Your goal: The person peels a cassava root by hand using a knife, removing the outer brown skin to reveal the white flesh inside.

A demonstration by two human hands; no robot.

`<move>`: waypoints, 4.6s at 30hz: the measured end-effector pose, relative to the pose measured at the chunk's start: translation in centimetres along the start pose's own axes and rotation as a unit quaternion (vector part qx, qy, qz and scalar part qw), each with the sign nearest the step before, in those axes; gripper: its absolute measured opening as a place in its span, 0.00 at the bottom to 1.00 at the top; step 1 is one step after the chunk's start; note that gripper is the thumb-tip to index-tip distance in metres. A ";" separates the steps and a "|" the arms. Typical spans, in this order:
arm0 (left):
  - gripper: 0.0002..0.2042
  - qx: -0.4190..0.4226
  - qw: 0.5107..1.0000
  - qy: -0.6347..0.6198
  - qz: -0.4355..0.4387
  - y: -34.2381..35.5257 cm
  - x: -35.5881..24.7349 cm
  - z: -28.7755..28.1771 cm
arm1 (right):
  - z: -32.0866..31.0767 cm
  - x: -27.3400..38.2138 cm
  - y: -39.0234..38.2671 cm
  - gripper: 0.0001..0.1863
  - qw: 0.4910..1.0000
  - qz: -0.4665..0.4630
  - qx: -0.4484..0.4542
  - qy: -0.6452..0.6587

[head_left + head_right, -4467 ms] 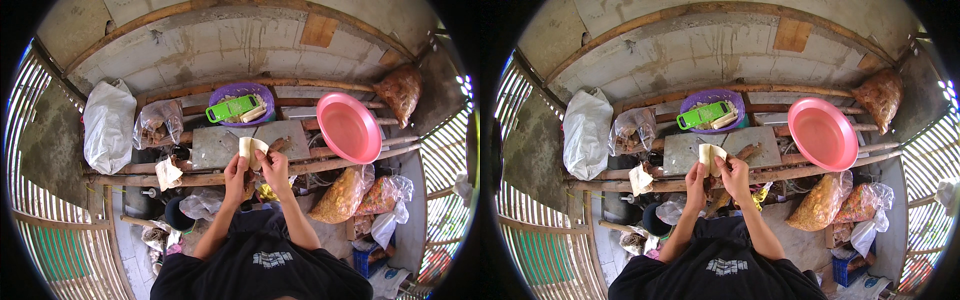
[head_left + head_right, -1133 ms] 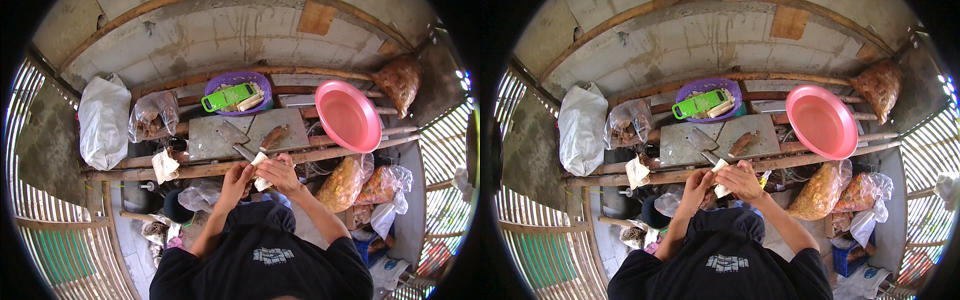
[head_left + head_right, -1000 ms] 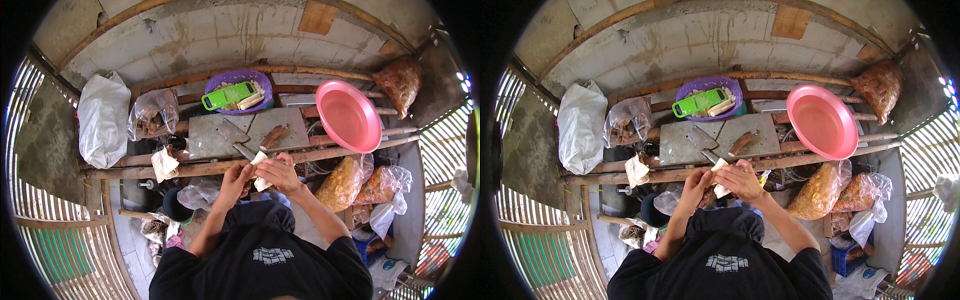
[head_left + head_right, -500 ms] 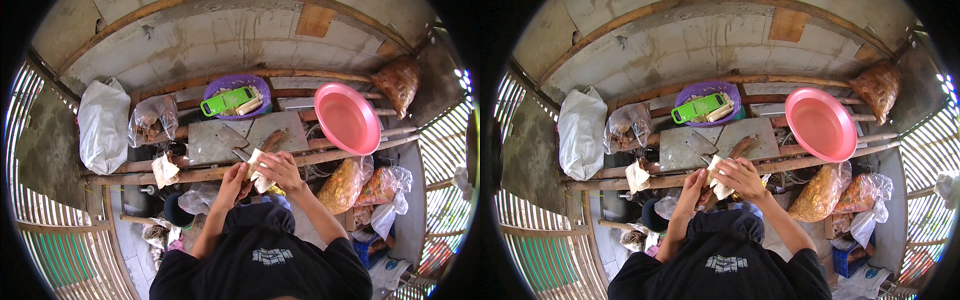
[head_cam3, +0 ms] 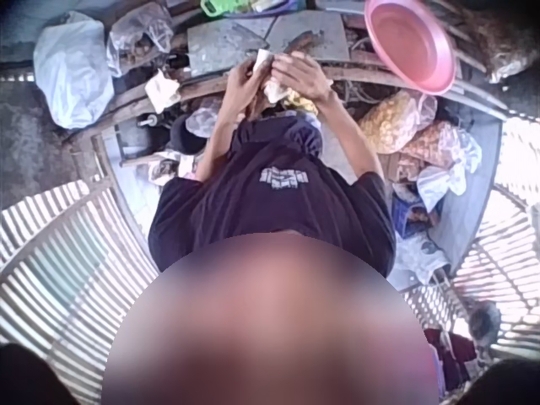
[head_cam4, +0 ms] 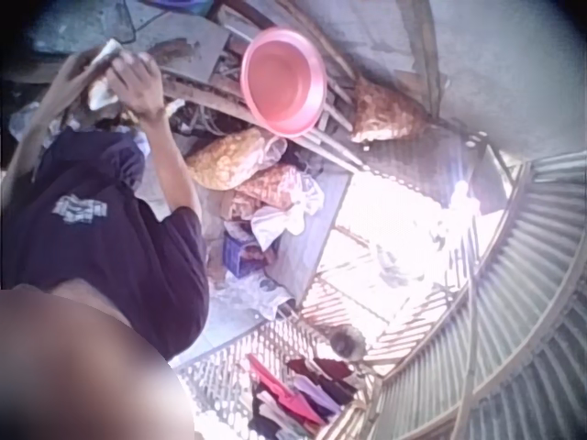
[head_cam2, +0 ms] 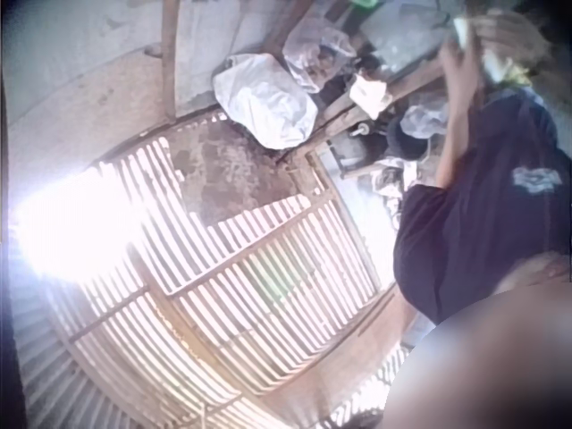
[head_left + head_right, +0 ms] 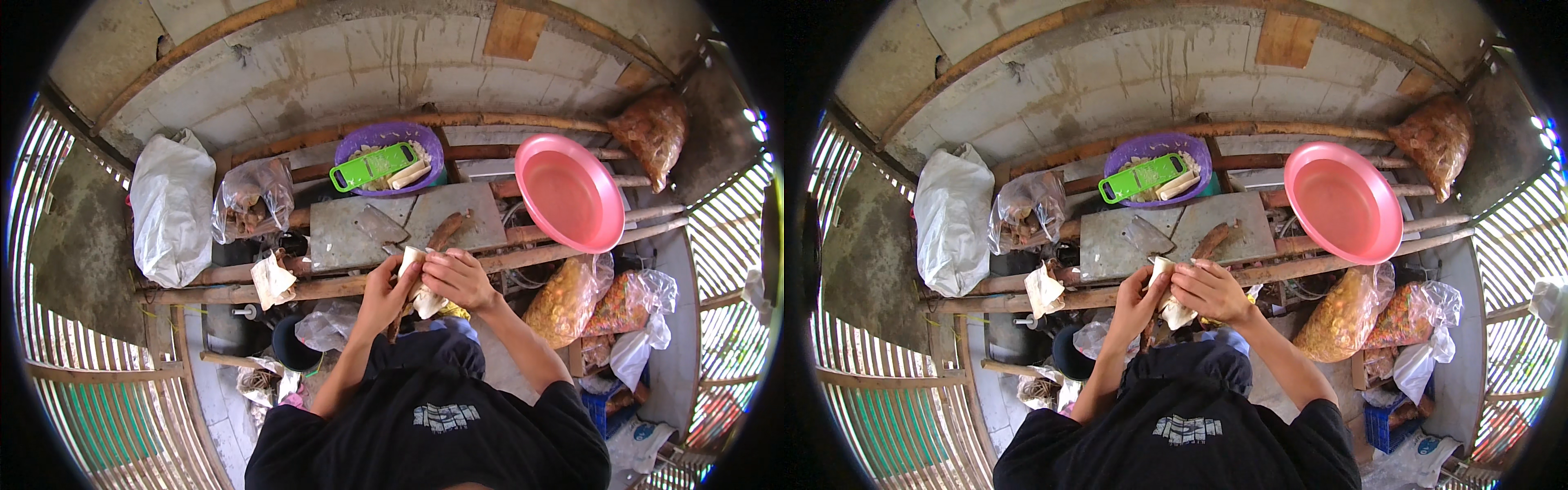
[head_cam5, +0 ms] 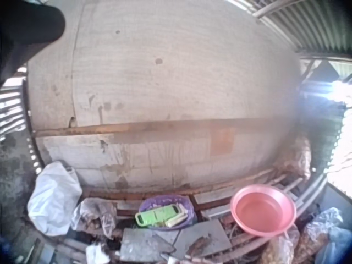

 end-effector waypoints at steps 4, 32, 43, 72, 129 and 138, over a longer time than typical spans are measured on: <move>0.12 -0.001 0.994 -0.105 0.014 0.0 0.2 -0.2 | 0.0 0.0 -0.1 0.11 1.000 0.018 -0.018 0.010; 0.09 -0.132 0.972 -0.186 0.062 0.0 1.7 -4.9 | 0.5 -1.6 -0.8 0.25 0.964 0.223 0.047 0.140; 0.09 -0.266 0.948 -0.173 0.024 -4.2 4.8 -4.0 | 2.4 -3.7 -3.8 0.21 0.893 0.372 0.089 0.237; 0.11 -0.478 0.859 -0.180 -0.018 -12.4 7.1 -8.3 | 8.9 -1.6 -4.6 0.15 0.782 0.462 0.076 0.411; 0.14 -0.164 0.982 -0.035 0.089 -3.5 -0.7 -3.9 | 7.7 -3.1 1.0 0.21 0.557 0.472 -0.063 0.680; 0.18 -0.262 0.930 0.178 0.188 -3.2 -3.7 -2.4 | 6.5 -3.3 1.1 0.23 0.616 0.496 -0.088 0.606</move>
Point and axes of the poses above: each hand's wrist, its own y-axis towards the middle knuckle, its own z-axis out of the palm, x = y × z, the point moved 7 cm from there along y, towards the middle knuckle, and after that the axes turned 1 degree about -x, right-handed, at the moved point
